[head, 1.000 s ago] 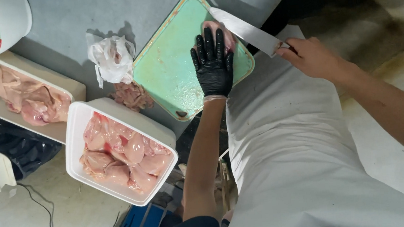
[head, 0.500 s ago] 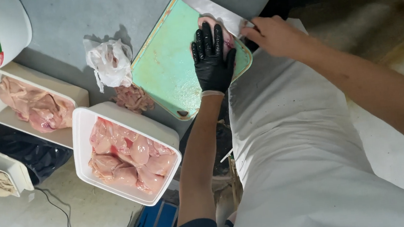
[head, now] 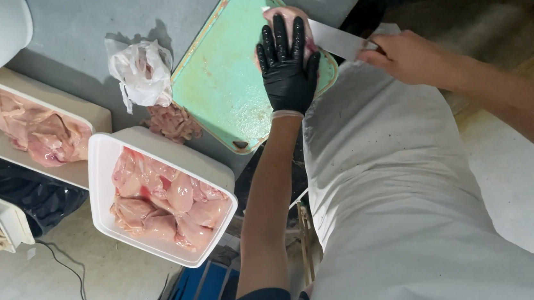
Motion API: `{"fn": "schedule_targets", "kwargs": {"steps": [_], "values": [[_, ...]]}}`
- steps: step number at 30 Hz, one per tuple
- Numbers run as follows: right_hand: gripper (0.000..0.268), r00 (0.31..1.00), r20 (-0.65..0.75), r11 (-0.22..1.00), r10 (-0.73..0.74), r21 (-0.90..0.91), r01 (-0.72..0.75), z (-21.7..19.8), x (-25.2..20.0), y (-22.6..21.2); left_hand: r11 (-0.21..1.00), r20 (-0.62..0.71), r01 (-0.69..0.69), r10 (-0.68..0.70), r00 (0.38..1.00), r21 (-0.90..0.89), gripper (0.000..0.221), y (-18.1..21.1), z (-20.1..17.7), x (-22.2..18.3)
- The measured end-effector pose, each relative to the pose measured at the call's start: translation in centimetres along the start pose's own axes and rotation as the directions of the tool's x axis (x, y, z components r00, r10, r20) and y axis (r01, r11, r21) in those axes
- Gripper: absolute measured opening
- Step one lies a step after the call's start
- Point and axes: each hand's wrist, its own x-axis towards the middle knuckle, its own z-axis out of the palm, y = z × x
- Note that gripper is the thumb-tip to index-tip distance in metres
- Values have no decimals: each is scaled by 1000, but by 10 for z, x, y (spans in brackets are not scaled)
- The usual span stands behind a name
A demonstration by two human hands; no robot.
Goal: Trimming fat and connective tissue from raw chicken breasts using a knife on a cutting board.
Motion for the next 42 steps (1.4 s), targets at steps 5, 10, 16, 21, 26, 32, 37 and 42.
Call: {"fn": "schedule_targets", "kwargs": {"steps": [5, 10, 16, 21, 26, 32, 37, 42], "values": [[42, 999, -44, 993, -25, 114, 30, -2, 30, -43, 999, -41, 37, -37, 998, 4, 68, 5, -1, 5], [45, 998, -2, 992, -58, 114, 58, 19, 26, -20, 999, 37, 1, -2, 999, 40, 68, -3, 2, 4], [46, 991, 117, 998, 64, 12, -66, 9, -9, 12, 991, -24, -28, 25, 999, -132, 69, -5, 0, 11], [54, 981, 159, 990, 113, -102, -97, -10, -1, 5, 992, -94, 9, -21, 995, -123, 66, -2, 7, 12], [46, 996, 47, 996, -70, -44, 72, -1, 35, -24, 998, -22, -22, 21, 1000, -51, 66, -6, 2, 17], [46, 997, 34, 992, -72, -103, 76, 15, 19, -15, 998, -18, -42, 41, 999, -51, 70, -3, -2, 12], [49, 991, 136, 980, 16, -197, 11, 2, -15, -3, 999, 38, -35, 35, 999, 10, 78, 3, -4, 12], [45, 989, 148, 984, -17, -174, 43, 1, 2, 6, 997, 46, -17, 13, 999, 73, 78, 2, -7, 16]]}}
